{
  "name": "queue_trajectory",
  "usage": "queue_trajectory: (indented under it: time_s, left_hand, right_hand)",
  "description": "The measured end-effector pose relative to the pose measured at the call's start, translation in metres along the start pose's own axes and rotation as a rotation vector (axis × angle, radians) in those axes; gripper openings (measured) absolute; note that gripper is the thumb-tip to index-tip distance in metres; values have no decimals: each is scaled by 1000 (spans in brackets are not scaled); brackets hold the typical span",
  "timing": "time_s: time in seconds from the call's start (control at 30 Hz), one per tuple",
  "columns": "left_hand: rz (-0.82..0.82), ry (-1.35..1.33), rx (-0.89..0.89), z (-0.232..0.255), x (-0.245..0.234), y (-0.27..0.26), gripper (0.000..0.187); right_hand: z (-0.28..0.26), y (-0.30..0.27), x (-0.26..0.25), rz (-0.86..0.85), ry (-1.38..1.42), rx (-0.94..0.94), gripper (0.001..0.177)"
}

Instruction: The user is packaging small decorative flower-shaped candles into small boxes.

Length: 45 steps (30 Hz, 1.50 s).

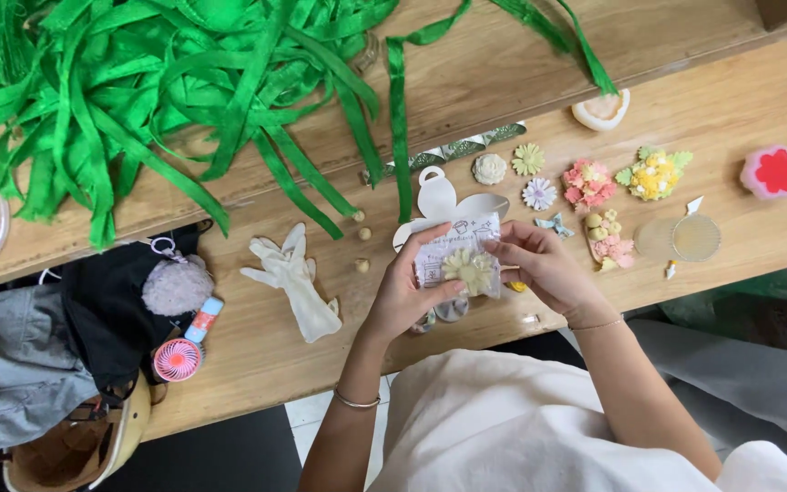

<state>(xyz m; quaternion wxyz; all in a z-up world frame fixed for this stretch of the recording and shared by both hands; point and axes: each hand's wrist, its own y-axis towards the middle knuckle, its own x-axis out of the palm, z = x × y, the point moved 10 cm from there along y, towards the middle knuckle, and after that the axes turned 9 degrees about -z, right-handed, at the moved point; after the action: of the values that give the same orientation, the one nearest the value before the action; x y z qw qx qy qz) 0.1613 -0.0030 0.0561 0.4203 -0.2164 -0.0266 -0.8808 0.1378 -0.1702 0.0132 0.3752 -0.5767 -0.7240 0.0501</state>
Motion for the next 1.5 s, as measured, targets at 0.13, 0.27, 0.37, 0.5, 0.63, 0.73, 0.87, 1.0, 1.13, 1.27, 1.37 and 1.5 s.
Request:
queue_trajectory:
  time_s: [0.13,0.27,0.37,0.5,0.63,0.73,0.87,1.0,1.13,1.27,1.37,1.5]
  left_hand:
    - [-17,-13,-2,13,1,2,78]
    - [-6,57,22,10,6,2,74]
    - [-5,65,16,-1,15,4,71]
    - [-6,114,82,-1,29,0,73]
    - [16,40,23,-6,37,-3,73]
    - [43,63,18,1,39,-2,74]
    - [35,3,86,20,55,-3,79]
    - [42,85,102,19,67,-5,71]
    - [79,67,52,8,74,-8,68]
    - [140,17,68,-13,73,-12,66]
    - [175,-12,74,-27,80,-20,66]
    - [200,37,168,-27,91,-24,75]
  right_hand:
    - [-9,-2,0,42,-29,26,16]
    - [-13,-8,-4,31,-34,13,17]
    - [-9,-21,-18,57,-38,7,17]
    - [-4,-33,-25,51,-30,-29,18]
    - [-11,-43,-17,14,-41,-22,18]
    - [-24,-43,-15,12,-68,-35,18]
    - [-35,-55,-16,17,-50,-53,17]
    - [-36,-66,-28,43,-15,-71,14]
    - [-30,-74,-31,28,-30,-61,15]
    - [-34,-79,-20,29,15,-49,23]
    - [-26,-87,-12,-23,-13,1,27]
    - [-7,-94,-18,-70,-52,46,28]
